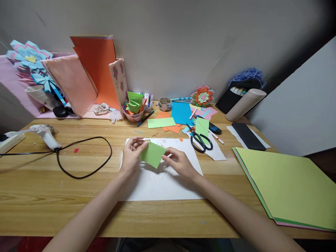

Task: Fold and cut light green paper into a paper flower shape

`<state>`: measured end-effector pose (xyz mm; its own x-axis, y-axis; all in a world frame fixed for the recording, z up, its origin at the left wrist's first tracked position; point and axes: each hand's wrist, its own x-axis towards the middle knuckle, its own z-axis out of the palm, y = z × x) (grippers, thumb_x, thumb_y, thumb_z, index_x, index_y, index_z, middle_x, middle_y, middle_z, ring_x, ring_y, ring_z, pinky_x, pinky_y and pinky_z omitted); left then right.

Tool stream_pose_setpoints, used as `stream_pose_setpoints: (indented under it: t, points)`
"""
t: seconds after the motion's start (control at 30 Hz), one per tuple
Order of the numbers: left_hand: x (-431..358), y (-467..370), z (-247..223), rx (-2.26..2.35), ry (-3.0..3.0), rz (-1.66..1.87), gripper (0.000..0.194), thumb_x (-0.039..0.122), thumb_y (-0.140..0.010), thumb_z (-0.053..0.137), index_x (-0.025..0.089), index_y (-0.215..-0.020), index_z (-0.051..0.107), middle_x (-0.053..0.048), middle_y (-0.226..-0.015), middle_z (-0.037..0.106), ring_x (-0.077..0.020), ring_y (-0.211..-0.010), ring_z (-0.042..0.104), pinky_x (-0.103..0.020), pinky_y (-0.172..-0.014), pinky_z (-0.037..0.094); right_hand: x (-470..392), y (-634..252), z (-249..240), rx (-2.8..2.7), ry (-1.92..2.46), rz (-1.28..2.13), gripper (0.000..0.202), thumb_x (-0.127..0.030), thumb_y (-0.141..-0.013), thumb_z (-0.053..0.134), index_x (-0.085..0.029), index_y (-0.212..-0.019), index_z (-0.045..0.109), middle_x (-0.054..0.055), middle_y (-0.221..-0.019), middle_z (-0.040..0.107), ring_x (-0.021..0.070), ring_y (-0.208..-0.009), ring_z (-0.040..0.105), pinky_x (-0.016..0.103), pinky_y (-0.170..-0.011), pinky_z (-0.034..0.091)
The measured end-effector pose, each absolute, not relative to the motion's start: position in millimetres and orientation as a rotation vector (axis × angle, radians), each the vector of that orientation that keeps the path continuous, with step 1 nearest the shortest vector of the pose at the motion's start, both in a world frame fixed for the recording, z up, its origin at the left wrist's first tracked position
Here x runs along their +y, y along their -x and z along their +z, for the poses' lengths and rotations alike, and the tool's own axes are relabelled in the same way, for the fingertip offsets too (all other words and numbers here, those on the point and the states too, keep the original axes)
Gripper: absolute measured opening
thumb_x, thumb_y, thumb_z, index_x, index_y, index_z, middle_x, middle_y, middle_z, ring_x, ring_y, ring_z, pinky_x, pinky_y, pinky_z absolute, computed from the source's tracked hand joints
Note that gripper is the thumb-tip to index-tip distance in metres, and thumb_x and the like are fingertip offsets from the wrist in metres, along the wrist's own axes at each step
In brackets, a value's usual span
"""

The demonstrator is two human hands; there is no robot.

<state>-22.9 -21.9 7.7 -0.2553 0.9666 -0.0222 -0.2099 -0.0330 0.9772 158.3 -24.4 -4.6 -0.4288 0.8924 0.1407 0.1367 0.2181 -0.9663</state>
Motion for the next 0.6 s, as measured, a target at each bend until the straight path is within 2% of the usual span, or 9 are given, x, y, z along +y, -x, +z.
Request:
stream_pose_setpoints:
  t: [0.13, 0.3, 0.4, 0.5, 0.6]
  points:
    - [-18, 27, 2, 1.254, -0.737, 1.510, 0.041, 0.035, -0.055, 0.076, 0.018, -0.087, 0.056, 0.000, -0.078, 0.065, -0.0117, -0.070, 0.061, -0.021, -0.062, 0.044, -24, -156, -9, -1.635, 0.815, 1.581, 0.026, -0.034, -0.082, 0.056, -0.020, -0.103, 0.058, 0.006, -0.100, 0.062, 0.0160, -0.081, 0.062, 0.028, -0.064, 0.053]
    - [-20, 22, -3, 1.248, -0.733, 1.386, 0.034, 0.034, -0.058, 0.074, 0.016, -0.085, 0.064, -0.003, -0.086, 0.065, -0.0122, -0.075, 0.060, -0.021, -0.064, 0.045, -25, -152, -12, -1.523, 0.807, 1.678, 0.026, -0.032, -0.079, 0.061, -0.019, -0.101, 0.056, 0.005, -0.094, 0.061, 0.0151, -0.081, 0.060, 0.027, -0.063, 0.053]
    - [-22, 19, 0, 1.182, -0.733, 1.246, 0.035, 0.032, -0.061, 0.072, 0.015, -0.091, 0.064, -0.006, -0.092, 0.066, -0.0158, -0.078, 0.062, -0.025, -0.067, 0.047, -24, -152, -11, -1.478, 0.801, 1.664, 0.027, -0.033, -0.079, 0.062, -0.019, -0.101, 0.055, 0.004, -0.093, 0.060, 0.0144, -0.081, 0.059, 0.024, -0.061, 0.052]
    - [-26, 16, 3, 1.083, -0.850, 1.134, 0.048, 0.032, -0.065, 0.071, 0.014, -0.107, 0.058, -0.013, -0.113, 0.060, -0.0228, -0.097, 0.059, -0.033, -0.079, 0.048, -22, -154, -8, -1.403, 0.839, 1.661, 0.026, -0.038, -0.081, 0.058, -0.019, -0.099, 0.053, 0.002, -0.085, 0.060, 0.0129, -0.073, 0.059, 0.023, -0.059, 0.050]
    - [-31, 12, 2, 1.003, -1.110, 1.036, 0.080, 0.028, -0.058, 0.078, 0.020, -0.127, 0.039, -0.015, -0.136, 0.040, -0.0274, -0.117, 0.047, -0.038, -0.092, 0.043, -19, -157, -6, -1.333, 0.904, 1.656, 0.029, -0.042, -0.081, 0.055, -0.020, -0.098, 0.050, 0.000, -0.076, 0.059, 0.0125, -0.064, 0.058, 0.025, -0.058, 0.050]
